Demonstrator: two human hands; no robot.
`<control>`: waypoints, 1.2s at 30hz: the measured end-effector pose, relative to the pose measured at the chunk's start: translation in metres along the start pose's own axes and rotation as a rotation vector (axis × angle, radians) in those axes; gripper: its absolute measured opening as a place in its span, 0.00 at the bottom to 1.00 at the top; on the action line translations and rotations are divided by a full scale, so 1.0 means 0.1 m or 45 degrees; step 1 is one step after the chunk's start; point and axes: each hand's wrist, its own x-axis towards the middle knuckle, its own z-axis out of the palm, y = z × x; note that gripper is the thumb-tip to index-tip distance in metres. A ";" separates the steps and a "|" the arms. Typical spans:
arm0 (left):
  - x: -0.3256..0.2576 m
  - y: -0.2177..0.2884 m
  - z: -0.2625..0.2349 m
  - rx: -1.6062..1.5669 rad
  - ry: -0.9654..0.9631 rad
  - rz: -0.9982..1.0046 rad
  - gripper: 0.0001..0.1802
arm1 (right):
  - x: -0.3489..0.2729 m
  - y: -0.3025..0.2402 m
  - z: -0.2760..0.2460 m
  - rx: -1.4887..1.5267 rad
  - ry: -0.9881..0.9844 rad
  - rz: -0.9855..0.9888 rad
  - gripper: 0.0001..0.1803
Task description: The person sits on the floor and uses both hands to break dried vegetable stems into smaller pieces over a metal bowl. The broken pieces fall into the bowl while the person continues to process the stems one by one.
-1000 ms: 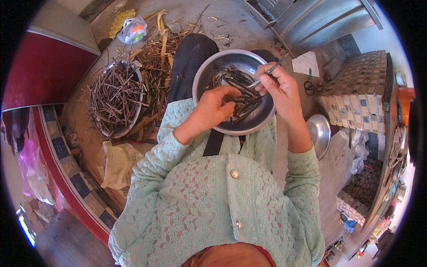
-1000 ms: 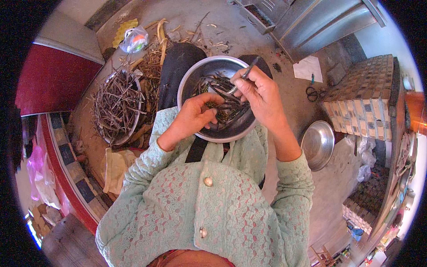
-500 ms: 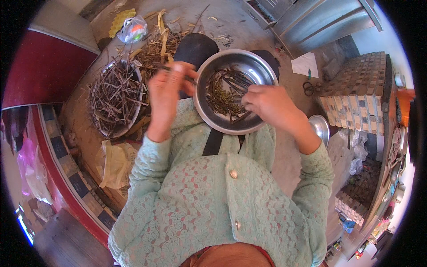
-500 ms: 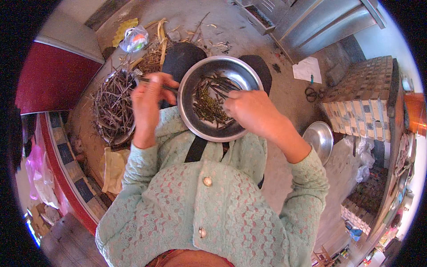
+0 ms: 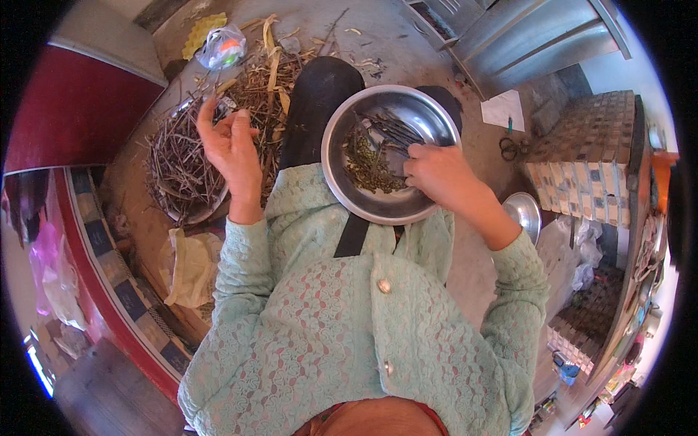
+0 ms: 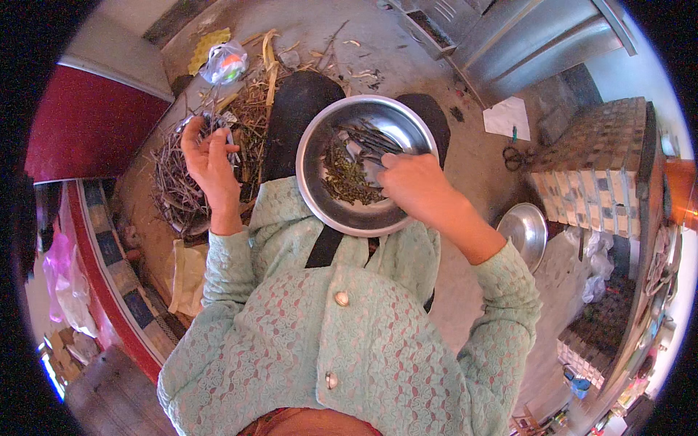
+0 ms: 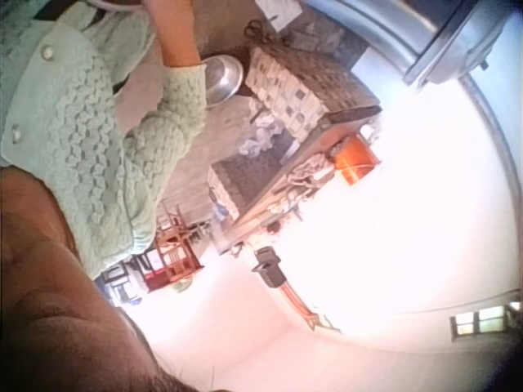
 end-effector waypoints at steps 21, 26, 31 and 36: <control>-0.82 0.20 0.70 -0.546 -1.151 -0.645 0.06 | -0.14 -0.25 0.12 1.179 0.576 0.216 0.06; -0.88 0.20 0.72 -0.474 -1.107 -0.585 0.04 | -0.14 -0.32 0.11 1.040 0.634 0.280 0.07; -0.91 0.21 0.71 -0.510 -1.072 -0.519 0.03 | -0.10 -0.38 0.15 1.087 0.728 0.360 0.08; -0.94 0.28 0.73 -0.602 -1.025 -0.529 0.04 | -0.10 -0.39 0.19 1.284 0.725 0.408 0.08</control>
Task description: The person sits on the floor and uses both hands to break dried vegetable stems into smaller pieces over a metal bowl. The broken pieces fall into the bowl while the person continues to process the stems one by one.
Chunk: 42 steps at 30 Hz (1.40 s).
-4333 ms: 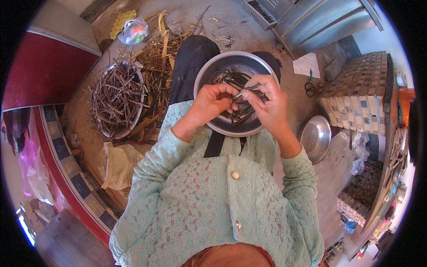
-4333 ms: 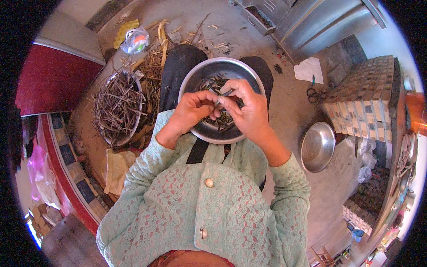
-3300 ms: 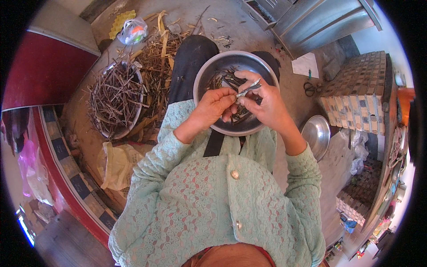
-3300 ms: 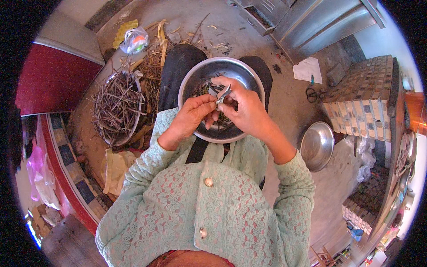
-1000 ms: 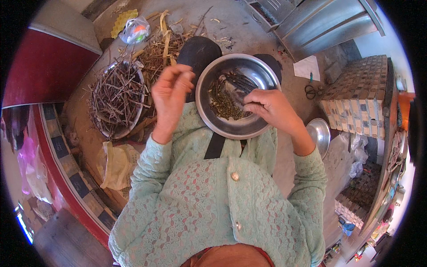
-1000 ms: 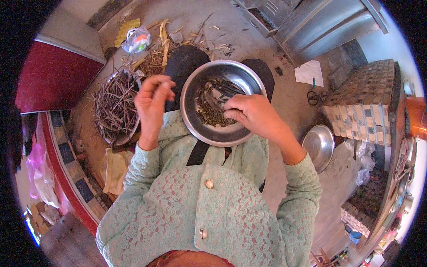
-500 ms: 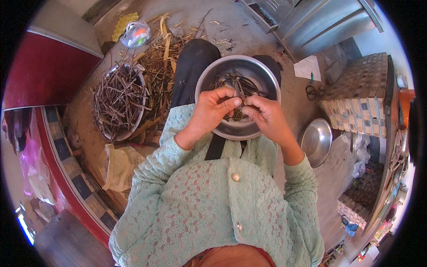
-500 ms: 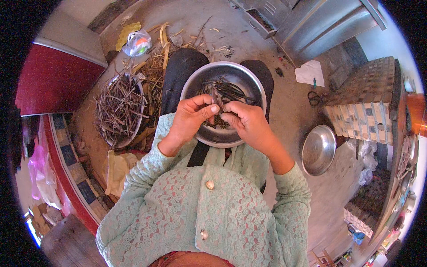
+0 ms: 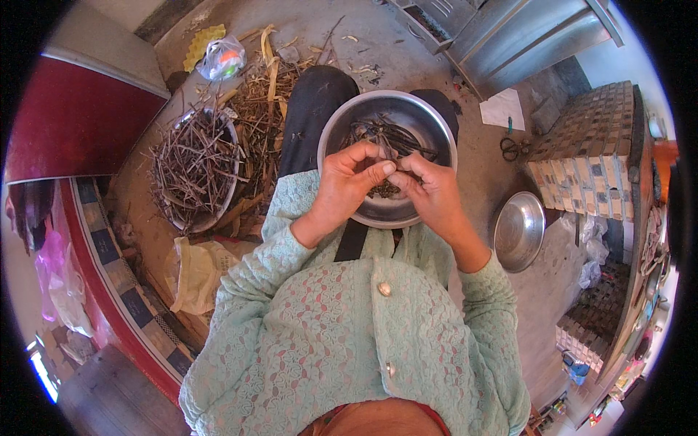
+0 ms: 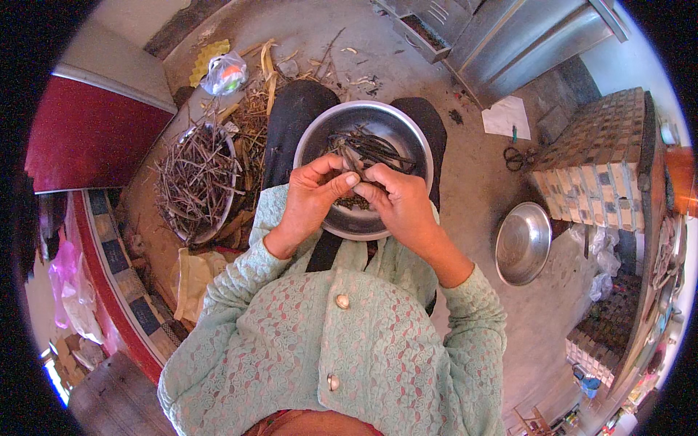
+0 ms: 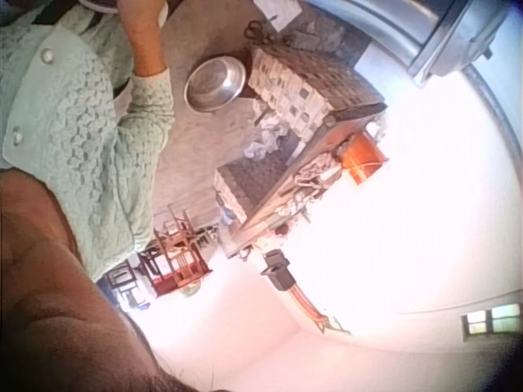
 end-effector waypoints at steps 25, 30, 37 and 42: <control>0.02 -0.09 -0.10 0.290 -0.150 -0.023 0.06 | 0.02 0.11 -0.03 0.080 -0.084 0.157 0.12; 0.01 -0.11 -0.12 0.252 -0.132 -0.032 0.05 | 0.04 0.10 -0.02 0.227 -0.094 0.205 0.12; 0.01 -0.02 -0.12 0.460 -0.229 -0.076 0.08 | 0.06 0.01 -0.10 -0.079 -0.246 0.226 0.15; 0.01 0.02 -0.12 0.511 -0.279 -0.084 0.08 | 0.07 0.03 -0.07 -0.114 -0.252 0.196 0.15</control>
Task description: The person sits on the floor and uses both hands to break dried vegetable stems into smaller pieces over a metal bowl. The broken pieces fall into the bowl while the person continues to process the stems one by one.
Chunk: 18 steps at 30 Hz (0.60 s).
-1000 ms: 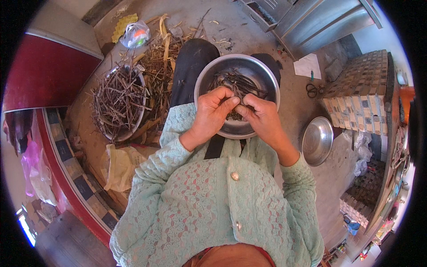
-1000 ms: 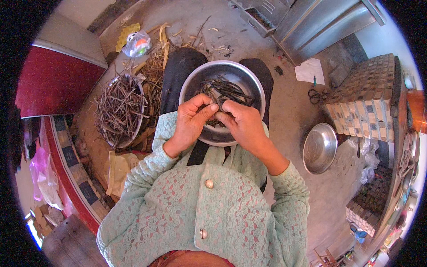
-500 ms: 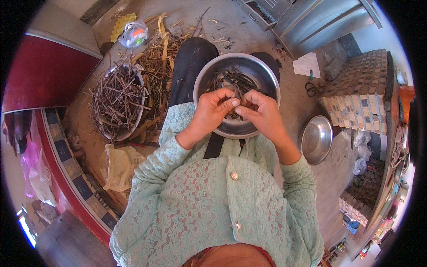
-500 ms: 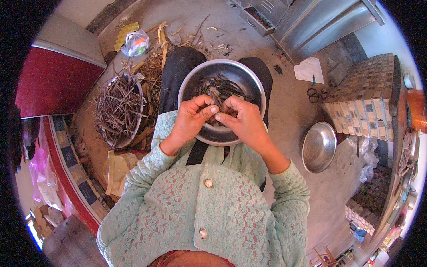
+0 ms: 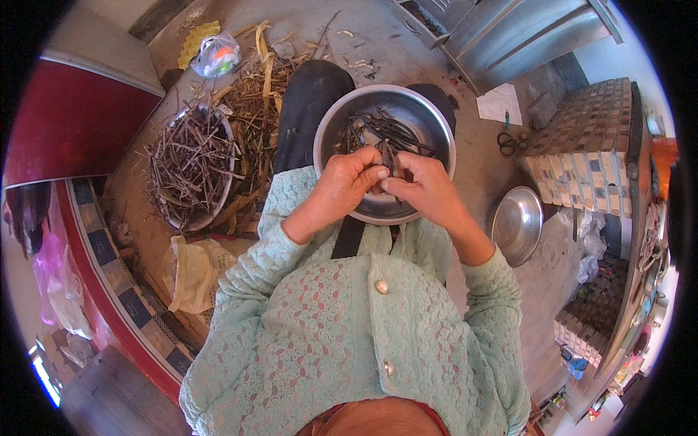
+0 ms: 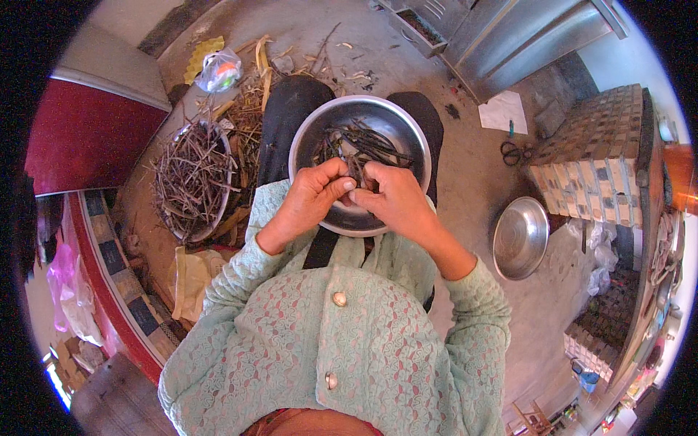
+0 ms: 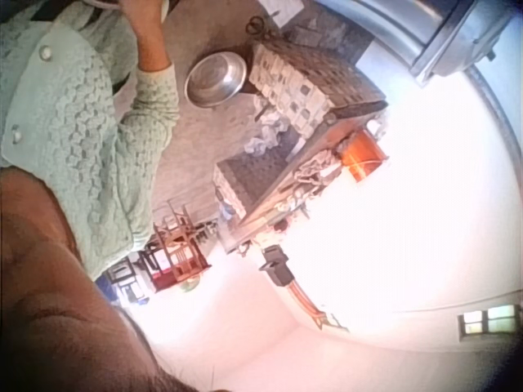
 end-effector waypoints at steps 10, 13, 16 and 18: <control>0.03 0.01 -0.07 0.292 0.010 0.126 0.07 | 0.04 -0.04 -0.01 -0.064 -0.007 0.007 0.16; 0.01 -0.05 -0.09 0.195 -0.025 0.053 0.06 | 0.03 0.00 -0.03 -0.005 -0.018 -0.016 0.15; 0.01 -0.07 -0.08 -0.073 -0.048 0.020 0.05 | 0.03 0.06 0.00 0.242 -0.017 -0.005 0.12; 0.00 -0.07 -0.09 -0.187 -0.052 0.000 0.04 | 0.01 -0.05 -0.04 0.412 -0.072 0.102 0.09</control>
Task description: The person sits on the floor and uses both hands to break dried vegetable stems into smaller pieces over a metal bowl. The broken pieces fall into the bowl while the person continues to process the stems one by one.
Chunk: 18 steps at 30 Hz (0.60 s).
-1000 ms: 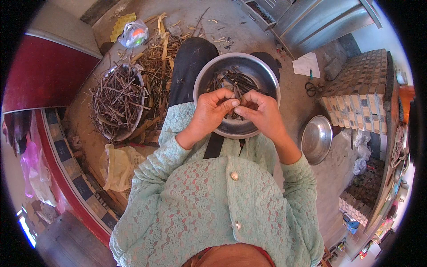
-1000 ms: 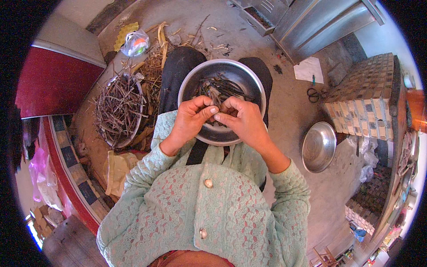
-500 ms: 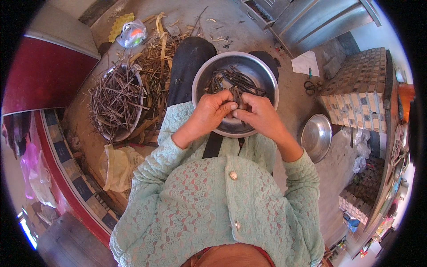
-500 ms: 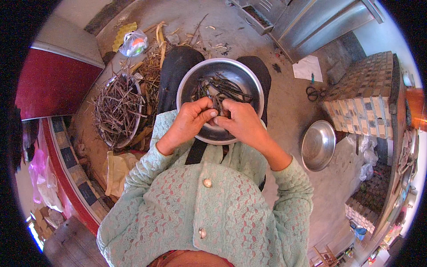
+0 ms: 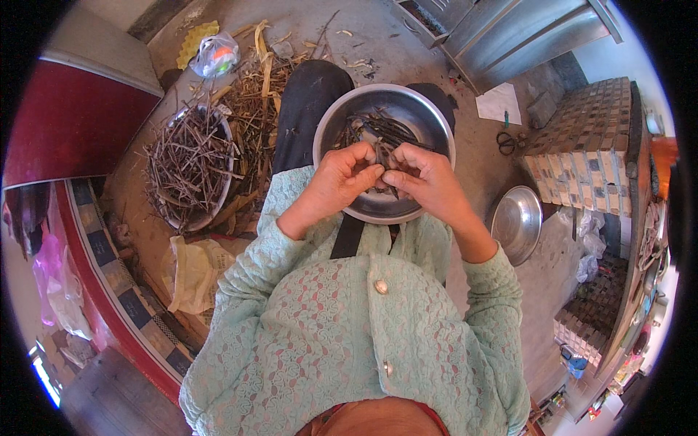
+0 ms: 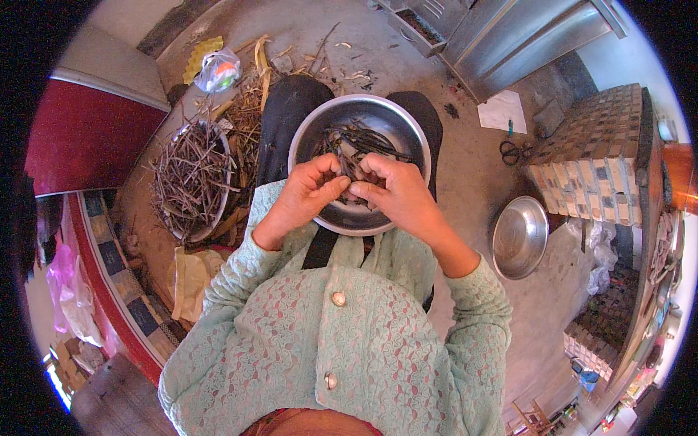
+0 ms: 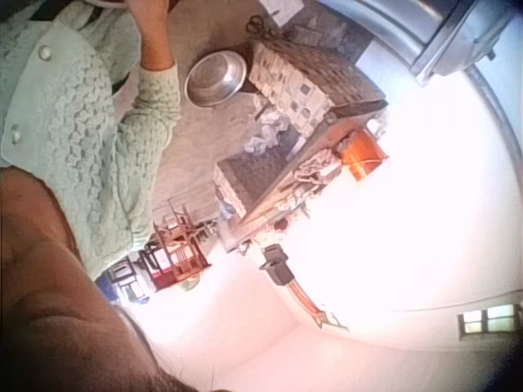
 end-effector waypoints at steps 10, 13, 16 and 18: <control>0.01 -0.12 -0.02 -0.117 0.042 -0.061 0.03 | -0.01 -0.04 -0.03 -0.178 0.027 -0.007 0.05; 0.01 -0.09 -0.02 -0.129 0.056 -0.119 0.01 | -0.01 -0.06 -0.03 -0.106 0.044 0.003 0.05; 0.01 -0.02 0.01 -0.180 0.107 -0.168 0.04 | -0.02 -0.10 -0.07 -0.018 0.018 0.079 0.05; 0.01 -0.02 0.01 -0.205 0.134 -0.165 0.06 | -0.01 -0.09 -0.10 0.015 0.000 0.084 0.05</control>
